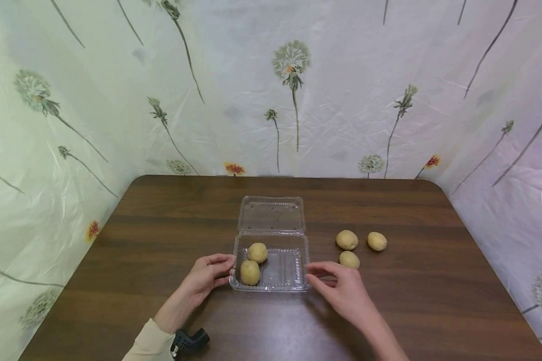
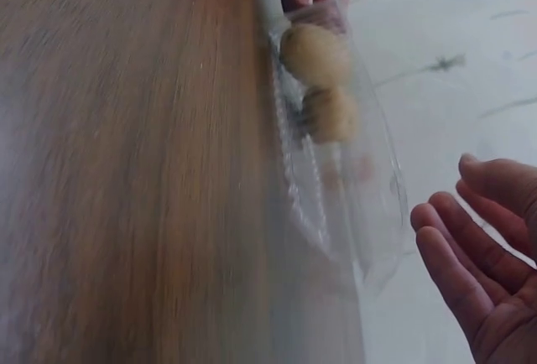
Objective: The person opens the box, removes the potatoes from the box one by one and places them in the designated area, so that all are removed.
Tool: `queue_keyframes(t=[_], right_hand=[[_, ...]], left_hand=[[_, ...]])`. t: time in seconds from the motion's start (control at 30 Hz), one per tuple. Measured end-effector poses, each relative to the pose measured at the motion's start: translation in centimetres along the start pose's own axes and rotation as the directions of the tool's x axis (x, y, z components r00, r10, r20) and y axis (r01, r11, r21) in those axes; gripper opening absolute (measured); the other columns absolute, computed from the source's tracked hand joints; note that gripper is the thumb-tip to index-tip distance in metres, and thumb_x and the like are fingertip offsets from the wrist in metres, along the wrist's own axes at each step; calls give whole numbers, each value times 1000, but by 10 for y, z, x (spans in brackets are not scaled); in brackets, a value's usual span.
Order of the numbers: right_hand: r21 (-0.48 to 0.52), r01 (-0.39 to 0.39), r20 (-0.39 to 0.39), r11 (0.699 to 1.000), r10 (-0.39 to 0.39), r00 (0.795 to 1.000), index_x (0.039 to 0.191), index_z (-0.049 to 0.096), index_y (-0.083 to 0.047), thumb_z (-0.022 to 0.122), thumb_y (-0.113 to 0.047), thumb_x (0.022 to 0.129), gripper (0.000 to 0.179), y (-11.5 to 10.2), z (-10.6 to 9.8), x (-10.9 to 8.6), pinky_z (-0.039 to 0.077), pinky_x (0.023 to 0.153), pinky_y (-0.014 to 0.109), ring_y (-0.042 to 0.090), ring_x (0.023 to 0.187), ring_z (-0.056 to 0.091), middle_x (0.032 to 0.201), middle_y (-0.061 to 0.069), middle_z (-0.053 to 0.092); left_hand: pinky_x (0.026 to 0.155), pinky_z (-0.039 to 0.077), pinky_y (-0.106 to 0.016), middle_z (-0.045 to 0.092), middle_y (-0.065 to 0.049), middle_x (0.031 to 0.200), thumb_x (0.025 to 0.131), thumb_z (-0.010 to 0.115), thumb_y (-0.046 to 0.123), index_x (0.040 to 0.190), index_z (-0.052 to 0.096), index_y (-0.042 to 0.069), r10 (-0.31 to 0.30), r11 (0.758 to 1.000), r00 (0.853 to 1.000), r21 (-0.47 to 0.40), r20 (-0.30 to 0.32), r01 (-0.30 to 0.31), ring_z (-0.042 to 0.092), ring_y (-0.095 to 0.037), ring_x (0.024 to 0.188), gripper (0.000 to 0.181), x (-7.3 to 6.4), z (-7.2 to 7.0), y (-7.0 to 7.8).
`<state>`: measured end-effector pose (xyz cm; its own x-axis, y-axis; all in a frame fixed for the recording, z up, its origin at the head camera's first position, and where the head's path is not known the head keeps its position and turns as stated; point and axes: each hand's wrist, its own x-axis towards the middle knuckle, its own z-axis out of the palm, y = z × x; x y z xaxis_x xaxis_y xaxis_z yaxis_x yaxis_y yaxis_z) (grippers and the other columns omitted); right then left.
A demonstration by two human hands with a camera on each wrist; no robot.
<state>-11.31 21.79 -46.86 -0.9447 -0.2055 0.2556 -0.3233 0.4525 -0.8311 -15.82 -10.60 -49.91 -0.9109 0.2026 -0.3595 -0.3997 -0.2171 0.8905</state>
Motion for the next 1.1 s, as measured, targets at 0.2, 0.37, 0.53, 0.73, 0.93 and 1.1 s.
queue_keyframes(t=[0.2, 0.37, 0.53, 0.73, 0.93, 1.1], right_hand=[[59, 11, 48, 998, -14, 999, 105, 72, -4, 76, -9, 86, 20, -4, 11, 9, 57, 76, 28, 11, 94, 68, 102, 2, 72], [98, 16, 83, 995, -24, 996, 107, 71, -2, 74, -10, 88, 21, -8, 17, 14, 56, 77, 26, 13, 93, 68, 105, 8, 71], [97, 4, 111, 995, -15, 994, 108, 71, -4, 75, -15, 88, 23, -10, 22, 20, 56, 78, 25, 13, 93, 68, 107, 9, 71], [89, -20, 161, 996, 5, 987, 110, 71, -1, 74, -15, 89, 26, -9, 27, 26, 56, 80, 26, 14, 95, 68, 109, 11, 70], [60, 3, 197, 998, -15, 980, 113, 70, -1, 73, -17, 90, 28, -9, 34, 31, 56, 80, 29, 13, 94, 68, 108, 9, 70], [34, -17, 238, 999, 9, 971, 115, 69, -2, 71, -22, 91, 31, -9, 39, 37, 55, 82, 27, 15, 95, 67, 109, 10, 70]], left_hand=[[72, 58, -28, 66, -7, 86, 91, 70, 8, 117, 61, -11, -1, 1000, 1000, -4, 2, 1, 64, -13, 76, 34, 0, 0, 0], [72, 58, -28, 66, -7, 86, 91, 70, 8, 116, 62, -11, -6, 1000, 1000, -6, -2, 6, 65, -14, 76, 33, 2, -1, 0], [72, 58, -28, 66, -7, 87, 91, 70, 9, 117, 62, -11, -4, 1000, 1000, -7, 0, 4, 64, -13, 77, 34, 3, -1, -1], [71, 58, -27, 66, -7, 86, 91, 70, 8, 118, 61, -11, 0, 1000, 1000, -9, 2, 0, 64, -13, 76, 35, 2, -1, 0], [70, 58, -27, 66, -6, 85, 91, 69, 7, 117, 61, -12, 0, 1000, 1000, -17, 3, 0, 64, -13, 76, 33, 2, -1, -1], [71, 58, -27, 67, -6, 85, 91, 70, 8, 117, 61, -12, -2, 1000, 1000, -19, 8, 2, 64, -13, 76, 34, 1, -1, -1]])
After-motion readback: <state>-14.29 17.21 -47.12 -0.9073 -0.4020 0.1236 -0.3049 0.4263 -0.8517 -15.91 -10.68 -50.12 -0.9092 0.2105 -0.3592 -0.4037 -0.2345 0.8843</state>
